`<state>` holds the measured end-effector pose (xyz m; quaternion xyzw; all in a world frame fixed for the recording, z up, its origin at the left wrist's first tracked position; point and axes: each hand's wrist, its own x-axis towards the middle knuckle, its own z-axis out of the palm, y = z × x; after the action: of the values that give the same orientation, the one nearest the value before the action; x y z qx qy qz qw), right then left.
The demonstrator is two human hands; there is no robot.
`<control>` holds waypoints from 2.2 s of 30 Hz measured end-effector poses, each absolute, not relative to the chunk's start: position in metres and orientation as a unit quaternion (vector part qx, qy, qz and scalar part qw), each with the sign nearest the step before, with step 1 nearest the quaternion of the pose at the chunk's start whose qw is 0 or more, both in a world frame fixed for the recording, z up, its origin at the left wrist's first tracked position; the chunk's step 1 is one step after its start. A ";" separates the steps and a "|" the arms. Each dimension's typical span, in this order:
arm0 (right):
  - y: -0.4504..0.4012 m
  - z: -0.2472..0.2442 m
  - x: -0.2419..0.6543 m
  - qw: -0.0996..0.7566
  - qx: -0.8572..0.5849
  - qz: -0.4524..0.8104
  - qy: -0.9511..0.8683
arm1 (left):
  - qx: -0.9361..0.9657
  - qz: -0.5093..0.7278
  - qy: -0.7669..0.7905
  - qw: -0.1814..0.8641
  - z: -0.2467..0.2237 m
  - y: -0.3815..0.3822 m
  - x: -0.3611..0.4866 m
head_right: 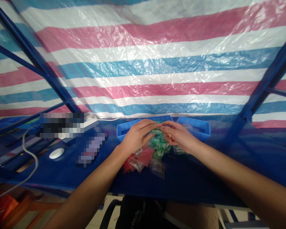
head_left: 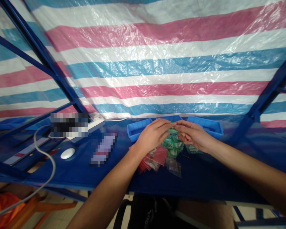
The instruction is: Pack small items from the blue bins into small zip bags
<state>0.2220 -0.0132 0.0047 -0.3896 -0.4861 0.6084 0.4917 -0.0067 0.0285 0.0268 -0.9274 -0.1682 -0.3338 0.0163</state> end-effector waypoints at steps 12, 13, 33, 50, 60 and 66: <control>-0.019 -0.003 0.219 0.560 -0.378 0.290 -0.678 | -0.898 -0.352 -0.255 -0.065 0.033 0.015 -0.004; -0.019 -0.003 0.218 0.561 -0.383 0.288 -0.675 | -0.900 -0.343 -0.259 -0.065 0.034 0.014 -0.004; -0.016 0.000 0.221 0.579 -0.348 0.512 -0.531 | -0.903 -0.405 -0.140 0.027 0.027 0.022 0.001; -0.013 -0.007 0.222 0.572 -0.371 0.523 -0.511 | -0.915 -0.374 -0.154 0.006 0.035 0.016 0.002; -0.016 -0.004 0.218 0.586 -0.362 0.514 -0.512 | -0.891 -0.420 -0.172 0.013 0.029 0.024 0.001; -0.016 -0.001 0.220 0.587 -0.380 0.382 -0.604 | -0.875 -0.433 -0.215 -0.032 0.029 0.018 0.004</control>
<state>0.2203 -0.0161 -0.0012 -0.3801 -0.6045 0.3822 0.5866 0.0044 0.0184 0.0294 -0.8747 -0.2149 -0.4332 -0.0325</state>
